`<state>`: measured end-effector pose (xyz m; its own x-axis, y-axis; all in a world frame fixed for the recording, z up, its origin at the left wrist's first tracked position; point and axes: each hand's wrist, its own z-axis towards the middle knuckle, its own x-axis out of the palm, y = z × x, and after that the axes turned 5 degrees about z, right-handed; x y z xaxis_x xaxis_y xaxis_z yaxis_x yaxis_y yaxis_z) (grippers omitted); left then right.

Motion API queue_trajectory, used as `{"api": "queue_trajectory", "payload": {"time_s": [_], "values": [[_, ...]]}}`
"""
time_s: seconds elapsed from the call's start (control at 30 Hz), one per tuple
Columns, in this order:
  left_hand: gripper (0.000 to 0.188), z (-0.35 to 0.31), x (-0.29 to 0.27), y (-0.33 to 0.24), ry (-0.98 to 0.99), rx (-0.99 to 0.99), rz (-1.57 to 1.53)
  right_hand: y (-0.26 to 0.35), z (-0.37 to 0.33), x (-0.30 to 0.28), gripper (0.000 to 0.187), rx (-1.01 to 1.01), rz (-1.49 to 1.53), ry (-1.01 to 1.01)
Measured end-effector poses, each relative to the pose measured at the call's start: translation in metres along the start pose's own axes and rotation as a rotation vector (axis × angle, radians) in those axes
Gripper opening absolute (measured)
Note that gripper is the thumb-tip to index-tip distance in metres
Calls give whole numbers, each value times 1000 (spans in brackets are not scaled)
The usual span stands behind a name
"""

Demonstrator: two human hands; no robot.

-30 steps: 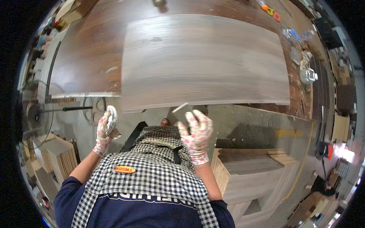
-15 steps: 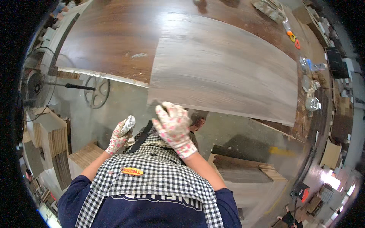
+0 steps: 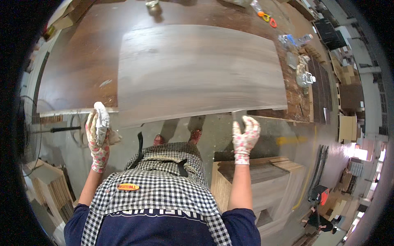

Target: The person is sanding the surface of a wood board with a sanding block and wiping it clean with a cloth.

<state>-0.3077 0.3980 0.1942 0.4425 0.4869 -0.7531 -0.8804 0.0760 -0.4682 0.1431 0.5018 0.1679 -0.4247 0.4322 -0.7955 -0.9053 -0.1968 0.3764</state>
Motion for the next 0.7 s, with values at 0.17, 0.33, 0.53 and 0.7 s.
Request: {"api": "queue_trajectory", "payload": {"time_s": [0.17, 0.33, 0.53, 0.7], "values": [[53, 39, 55, -87, 237, 208, -81, -75, 20, -28, 26, 525, 408, -354], [75, 42, 193, -191, 737, 453, 202, -151, 26, -42, 28, 603, 559, -372], [62, 78, 335, -343, 631, 714, -50, -232, 13, -94, 30, 779, 704, -408], [53, 100, 394, -433, 565, 802, -98, -276, 21, -99, 29, 813, 790, -409]]}}
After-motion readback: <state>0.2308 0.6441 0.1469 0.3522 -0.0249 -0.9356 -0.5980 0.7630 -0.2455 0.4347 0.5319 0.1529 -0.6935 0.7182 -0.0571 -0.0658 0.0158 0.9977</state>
